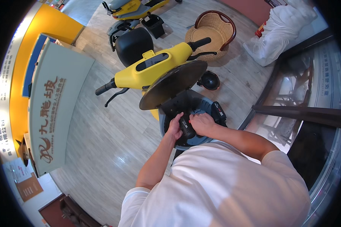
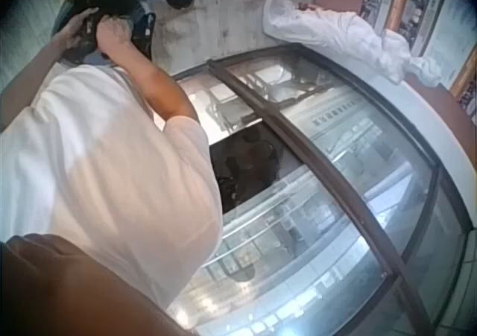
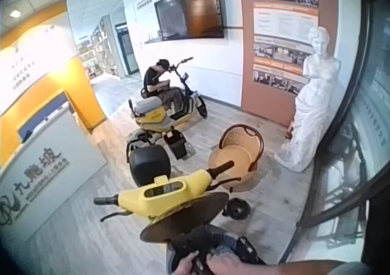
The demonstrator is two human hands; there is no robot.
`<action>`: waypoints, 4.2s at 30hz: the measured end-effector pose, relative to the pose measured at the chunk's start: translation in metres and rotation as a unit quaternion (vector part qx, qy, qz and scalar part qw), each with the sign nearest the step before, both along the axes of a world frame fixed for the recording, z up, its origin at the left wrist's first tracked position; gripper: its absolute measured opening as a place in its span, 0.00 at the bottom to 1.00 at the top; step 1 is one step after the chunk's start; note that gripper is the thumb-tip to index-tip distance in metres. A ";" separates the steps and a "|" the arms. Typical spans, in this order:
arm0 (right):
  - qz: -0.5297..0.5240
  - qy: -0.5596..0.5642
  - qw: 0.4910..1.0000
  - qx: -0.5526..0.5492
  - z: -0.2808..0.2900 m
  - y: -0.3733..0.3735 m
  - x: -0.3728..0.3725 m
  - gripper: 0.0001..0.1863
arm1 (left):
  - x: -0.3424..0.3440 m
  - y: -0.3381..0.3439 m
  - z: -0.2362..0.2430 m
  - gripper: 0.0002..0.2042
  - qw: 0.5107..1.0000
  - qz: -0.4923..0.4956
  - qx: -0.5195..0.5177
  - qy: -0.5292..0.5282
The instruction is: Using a power drill to remove parts from a scooter and then inspecting the internal battery compartment.
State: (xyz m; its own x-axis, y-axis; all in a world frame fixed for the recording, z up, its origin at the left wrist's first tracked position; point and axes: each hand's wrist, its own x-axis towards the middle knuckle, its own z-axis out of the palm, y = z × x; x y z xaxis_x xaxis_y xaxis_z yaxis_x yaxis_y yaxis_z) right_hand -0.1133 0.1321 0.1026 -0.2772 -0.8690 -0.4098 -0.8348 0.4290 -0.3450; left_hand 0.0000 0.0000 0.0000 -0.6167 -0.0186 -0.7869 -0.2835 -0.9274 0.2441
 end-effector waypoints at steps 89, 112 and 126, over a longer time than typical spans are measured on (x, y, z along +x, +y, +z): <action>0.003 0.062 0.998 -0.013 -0.014 0.003 -0.003 0.12 | 0.060 -0.028 0.047 0.19 0.844 -0.220 -0.460 -0.166; 0.032 0.090 0.995 -0.013 -0.020 0.007 -0.011 0.11 | 0.052 -0.026 0.066 0.19 0.834 -0.239 -0.463 -0.180; 0.037 0.065 0.997 0.006 -0.005 0.001 -0.016 0.11 | 0.061 -0.028 0.051 0.17 0.820 -0.231 -0.497 -0.165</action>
